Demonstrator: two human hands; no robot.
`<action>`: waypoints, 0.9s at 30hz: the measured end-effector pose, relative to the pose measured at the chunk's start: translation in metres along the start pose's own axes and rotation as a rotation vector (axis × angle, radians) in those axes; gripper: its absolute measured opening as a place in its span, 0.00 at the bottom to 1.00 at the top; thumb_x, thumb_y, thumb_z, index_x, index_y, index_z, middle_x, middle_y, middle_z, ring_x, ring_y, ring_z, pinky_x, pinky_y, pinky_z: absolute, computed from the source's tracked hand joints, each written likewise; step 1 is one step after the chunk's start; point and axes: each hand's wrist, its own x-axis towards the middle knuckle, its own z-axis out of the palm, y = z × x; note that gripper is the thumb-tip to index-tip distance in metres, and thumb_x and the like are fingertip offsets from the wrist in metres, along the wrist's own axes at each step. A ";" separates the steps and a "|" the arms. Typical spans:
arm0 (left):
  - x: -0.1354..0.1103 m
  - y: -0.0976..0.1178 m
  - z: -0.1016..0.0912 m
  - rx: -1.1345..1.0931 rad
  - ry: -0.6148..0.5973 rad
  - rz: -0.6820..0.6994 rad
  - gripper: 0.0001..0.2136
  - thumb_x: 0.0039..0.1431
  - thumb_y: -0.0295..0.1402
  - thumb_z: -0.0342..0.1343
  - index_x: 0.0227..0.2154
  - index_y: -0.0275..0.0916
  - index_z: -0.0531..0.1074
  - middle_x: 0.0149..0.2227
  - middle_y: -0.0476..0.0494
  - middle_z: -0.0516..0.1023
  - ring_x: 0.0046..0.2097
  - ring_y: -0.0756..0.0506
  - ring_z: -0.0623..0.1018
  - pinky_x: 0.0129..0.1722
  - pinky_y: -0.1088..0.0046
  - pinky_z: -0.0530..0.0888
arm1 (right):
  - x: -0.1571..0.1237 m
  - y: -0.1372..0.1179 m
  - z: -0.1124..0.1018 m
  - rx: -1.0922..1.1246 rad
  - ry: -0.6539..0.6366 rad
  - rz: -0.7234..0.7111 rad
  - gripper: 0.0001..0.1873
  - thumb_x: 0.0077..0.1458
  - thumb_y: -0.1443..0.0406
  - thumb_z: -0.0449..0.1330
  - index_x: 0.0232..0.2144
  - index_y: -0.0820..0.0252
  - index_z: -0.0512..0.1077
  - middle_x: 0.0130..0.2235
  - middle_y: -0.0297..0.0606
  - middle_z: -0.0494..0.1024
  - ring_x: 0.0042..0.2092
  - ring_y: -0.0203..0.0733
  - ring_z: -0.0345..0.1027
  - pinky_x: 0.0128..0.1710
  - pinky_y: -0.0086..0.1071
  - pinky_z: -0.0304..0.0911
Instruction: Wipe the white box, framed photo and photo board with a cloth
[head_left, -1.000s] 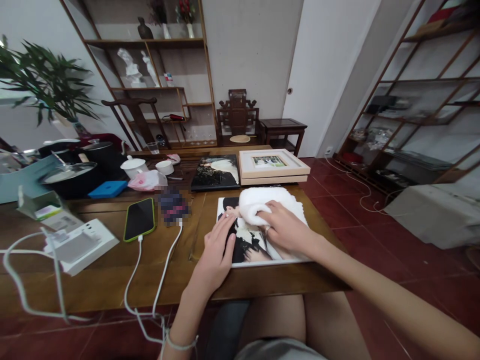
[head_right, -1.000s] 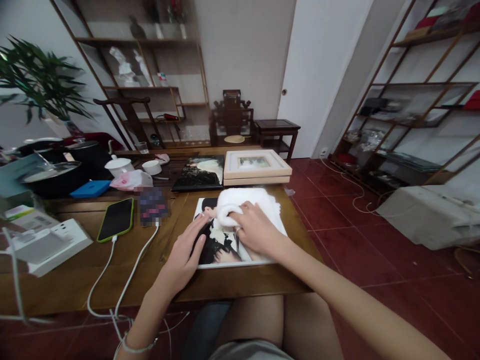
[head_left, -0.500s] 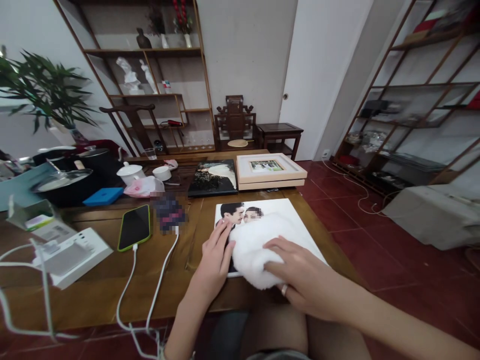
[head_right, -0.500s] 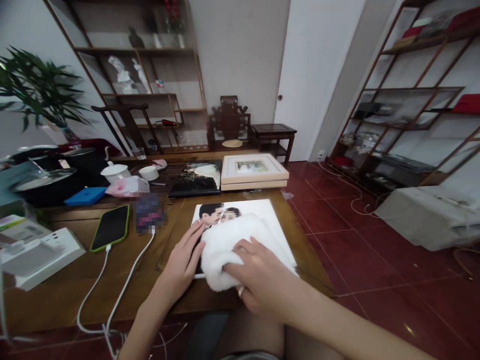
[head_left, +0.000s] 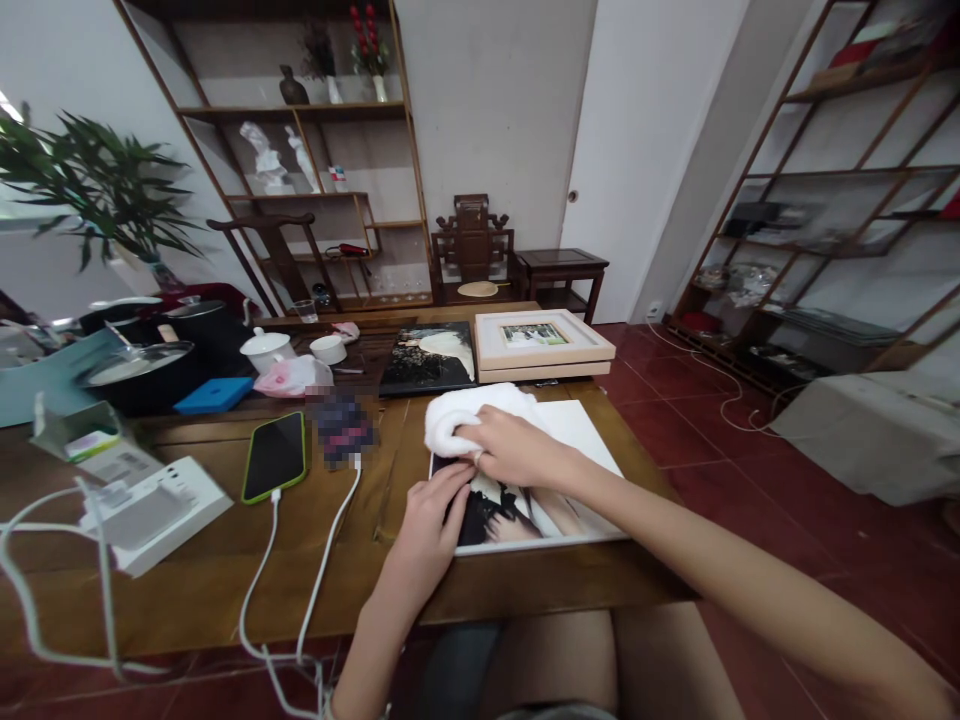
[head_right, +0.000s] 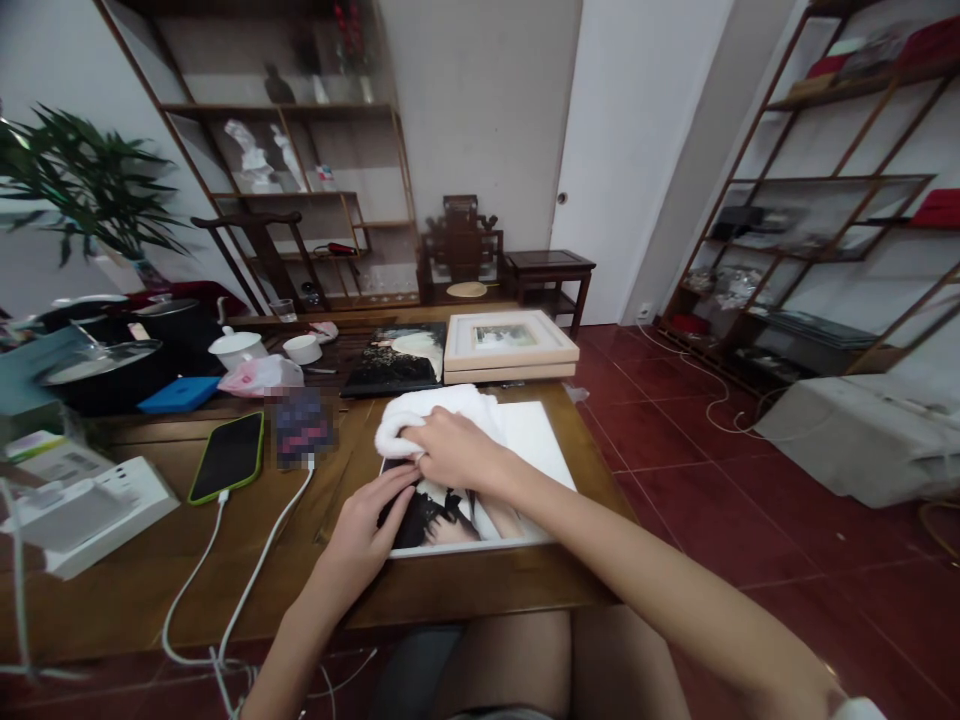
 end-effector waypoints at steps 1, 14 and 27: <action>0.000 0.000 0.000 0.011 0.001 0.000 0.13 0.61 0.28 0.46 0.42 0.38 0.74 0.45 0.37 0.78 0.48 0.41 0.77 0.47 0.60 0.72 | 0.005 -0.004 0.001 0.003 -0.005 -0.031 0.13 0.51 0.71 0.51 0.38 0.59 0.71 0.38 0.42 0.72 0.42 0.46 0.63 0.39 0.33 0.56; 0.001 0.006 -0.002 -0.035 -0.058 -0.053 0.14 0.62 0.29 0.44 0.46 0.37 0.71 0.51 0.37 0.74 0.53 0.42 0.73 0.52 0.58 0.68 | -0.053 0.069 0.002 0.029 0.121 0.219 0.18 0.49 0.74 0.48 0.42 0.62 0.69 0.40 0.45 0.69 0.44 0.48 0.62 0.42 0.36 0.56; 0.000 0.005 -0.001 -0.033 -0.053 -0.050 0.13 0.62 0.30 0.45 0.46 0.39 0.71 0.51 0.38 0.74 0.54 0.42 0.73 0.52 0.58 0.68 | -0.133 0.007 -0.005 0.033 0.020 0.217 0.18 0.44 0.77 0.49 0.37 0.60 0.69 0.45 0.48 0.67 0.51 0.52 0.57 0.50 0.42 0.56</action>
